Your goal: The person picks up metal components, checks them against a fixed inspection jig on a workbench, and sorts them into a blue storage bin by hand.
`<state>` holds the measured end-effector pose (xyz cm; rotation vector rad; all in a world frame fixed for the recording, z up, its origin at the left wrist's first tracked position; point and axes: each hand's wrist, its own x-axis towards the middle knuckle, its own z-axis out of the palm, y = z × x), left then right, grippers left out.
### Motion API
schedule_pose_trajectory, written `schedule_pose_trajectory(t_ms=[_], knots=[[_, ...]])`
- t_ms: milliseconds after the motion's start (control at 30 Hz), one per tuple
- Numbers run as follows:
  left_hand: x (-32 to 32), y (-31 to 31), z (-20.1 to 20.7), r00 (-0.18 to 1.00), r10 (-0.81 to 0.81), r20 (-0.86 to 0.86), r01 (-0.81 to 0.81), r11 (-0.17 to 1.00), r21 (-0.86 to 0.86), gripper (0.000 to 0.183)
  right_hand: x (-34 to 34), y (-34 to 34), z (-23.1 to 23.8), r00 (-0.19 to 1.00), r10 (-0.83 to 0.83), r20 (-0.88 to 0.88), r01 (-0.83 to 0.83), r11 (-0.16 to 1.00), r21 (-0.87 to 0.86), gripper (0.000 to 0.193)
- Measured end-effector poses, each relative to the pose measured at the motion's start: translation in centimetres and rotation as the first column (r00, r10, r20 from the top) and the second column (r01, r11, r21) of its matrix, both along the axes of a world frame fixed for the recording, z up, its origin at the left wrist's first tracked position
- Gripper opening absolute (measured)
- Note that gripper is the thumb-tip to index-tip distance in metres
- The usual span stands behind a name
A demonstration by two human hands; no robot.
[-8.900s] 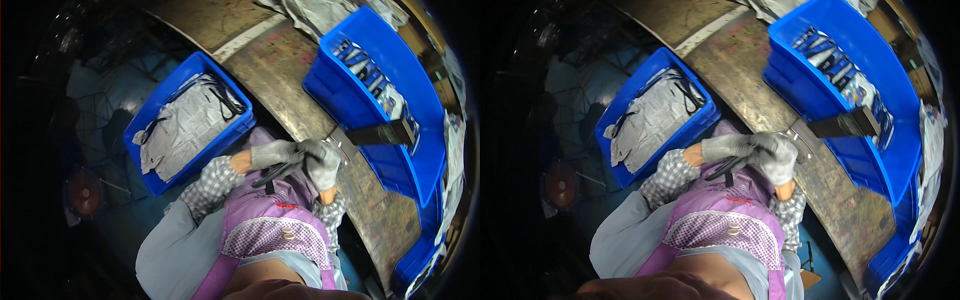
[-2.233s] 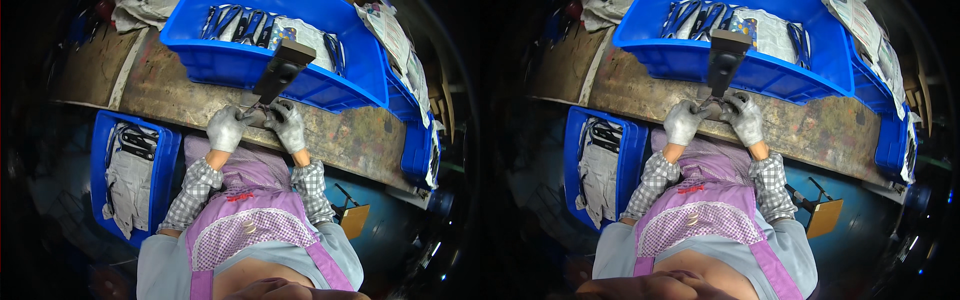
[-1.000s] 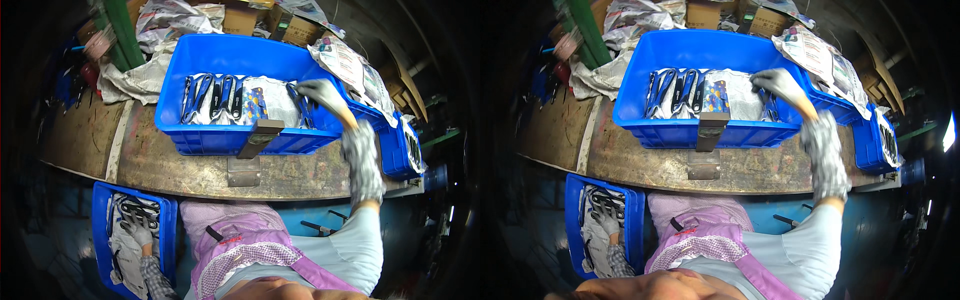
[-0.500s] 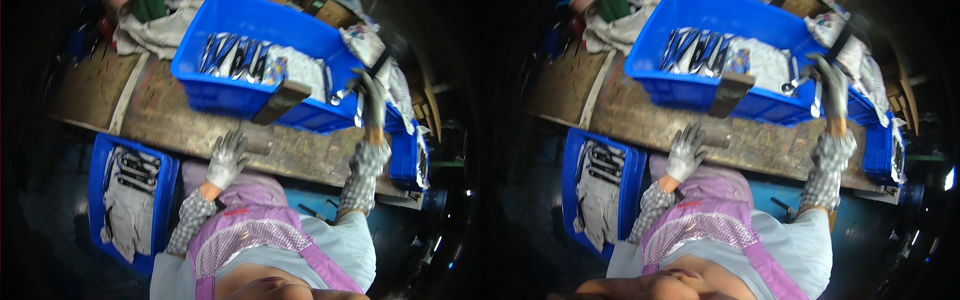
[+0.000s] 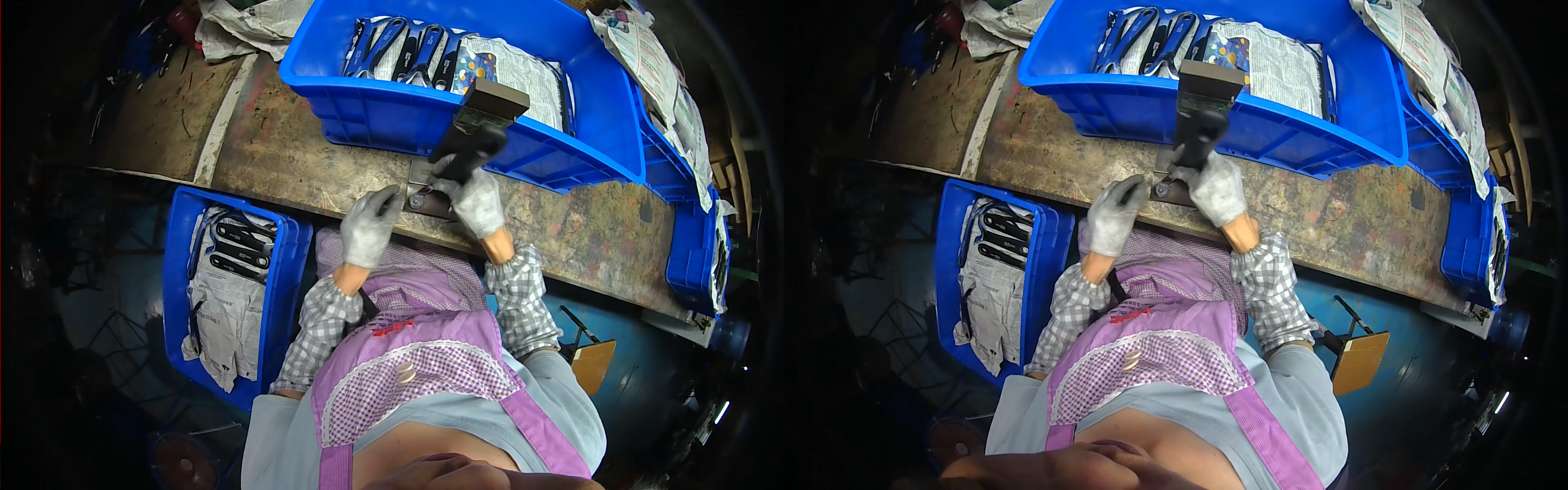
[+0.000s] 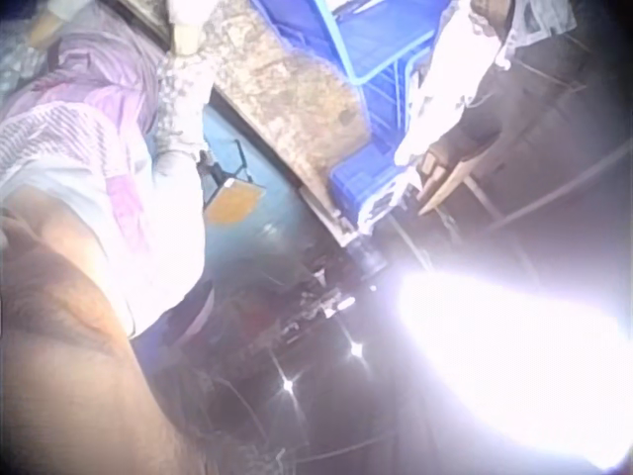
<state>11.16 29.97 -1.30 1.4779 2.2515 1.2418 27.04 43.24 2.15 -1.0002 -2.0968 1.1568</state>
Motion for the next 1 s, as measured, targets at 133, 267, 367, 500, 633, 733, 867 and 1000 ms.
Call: schedule_pose_trajectory(t_ms=[133, 267, 367, 500, 633, 733, 867, 1000], knots=[[2.0, 2.3, 0.2, 0.99, 0.029, -0.135, -0.063, 0.964, -0.259, 0.053, 1.6, -0.5, -0.7, 0.949, -0.097, -0.299, -0.056, 0.884, -0.464, 0.037], [2.3, 3.1, 0.4, 0.999, 0.02, -0.031, -0.029, 0.942, -0.335, 0.053, 3.4, -1.1, -1.3, 0.964, -0.144, 0.223, 0.087, 0.964, 0.25, 0.051], [1.1, 2.6, 0.3, 0.999, -0.041, -0.026, 0.035, 0.982, -0.183, 0.05, 2.6, -1.6, -0.6, 0.969, -0.182, 0.169, 0.138, 0.959, 0.247, 0.044], [-1.4, -0.9, 0.9, 0.753, -0.024, 0.658, 0.316, 0.89, -0.329, 0.06, -2.4, -4.0, 0.9, 0.996, -0.085, -0.034, 0.086, 0.996, 0.031, 0.025], [-3.0, -8.3, 2.7, 0.364, -0.198, 0.91, 0.305, 0.949, 0.084, 0.049, -6.8, -7.3, 0.8, 0.889, 0.424, -0.172, -0.418, 0.905, 0.075, 0.037], [-6.4, -15.1, 2.6, 0.673, 0.072, 0.736, 0.052, 0.988, -0.144, 0.035, -7.6, -7.9, 0.4, 0.86, 0.489, -0.144, -0.472, 0.871, 0.139, 0.028], [-17.3, -24.6, -3.0, 0.489, 0.849, 0.199, -0.711, 0.521, -0.472, 0.056, -5.9, -6.5, -0.6, 0.985, 0.167, 0.037, -0.159, 0.972, -0.174, 0.027], [-25.2, -28.3, -12.1, 0.517, 0.839, -0.171, -0.811, 0.416, -0.411, 0.052, -3.5, -5.5, -2.0, 0.933, 0.355, 0.057, -0.352, 0.934, -0.06, 0.021]])
